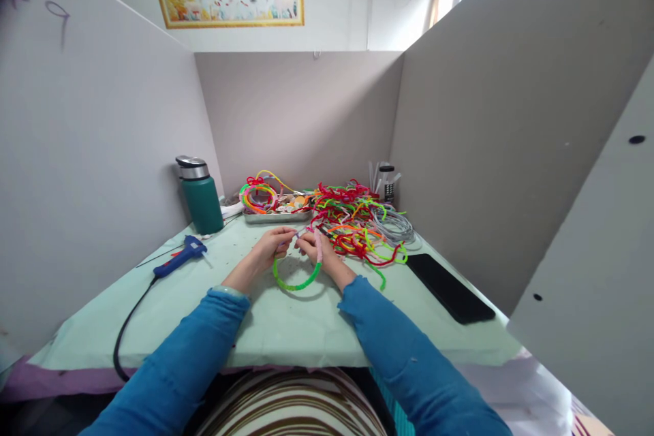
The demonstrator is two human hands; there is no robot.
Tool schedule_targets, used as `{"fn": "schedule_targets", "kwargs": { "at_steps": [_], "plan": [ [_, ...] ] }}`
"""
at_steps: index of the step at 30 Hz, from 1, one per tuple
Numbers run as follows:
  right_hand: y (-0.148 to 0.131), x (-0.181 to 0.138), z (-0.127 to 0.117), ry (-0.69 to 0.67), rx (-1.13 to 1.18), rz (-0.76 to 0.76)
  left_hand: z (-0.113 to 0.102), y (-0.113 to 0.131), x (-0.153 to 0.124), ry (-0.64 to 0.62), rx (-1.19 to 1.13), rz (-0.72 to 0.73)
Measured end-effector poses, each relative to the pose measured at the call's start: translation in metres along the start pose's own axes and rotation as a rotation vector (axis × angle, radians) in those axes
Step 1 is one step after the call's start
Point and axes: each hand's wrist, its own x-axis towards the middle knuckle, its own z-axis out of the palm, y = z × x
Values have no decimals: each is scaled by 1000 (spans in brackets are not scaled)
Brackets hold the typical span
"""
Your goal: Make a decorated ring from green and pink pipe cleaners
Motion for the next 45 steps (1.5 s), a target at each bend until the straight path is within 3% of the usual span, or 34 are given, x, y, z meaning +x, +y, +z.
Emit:
{"fn": "schedule_targets", "kwargs": {
  "at_steps": [8,18,29,45],
  "plan": [
    [-12,-7,-3,-16,165,38,-1,-2,1,12,28,-16],
    [2,-1,1,22,47,-72,0,-1,1,35,10,-55],
    [-2,0,1,69,1,31,-6,-5,4,-108,26,-51],
    [-1,0,2,125,-4,32,0,-2,-3,-115,106,-22]
  ]
}}
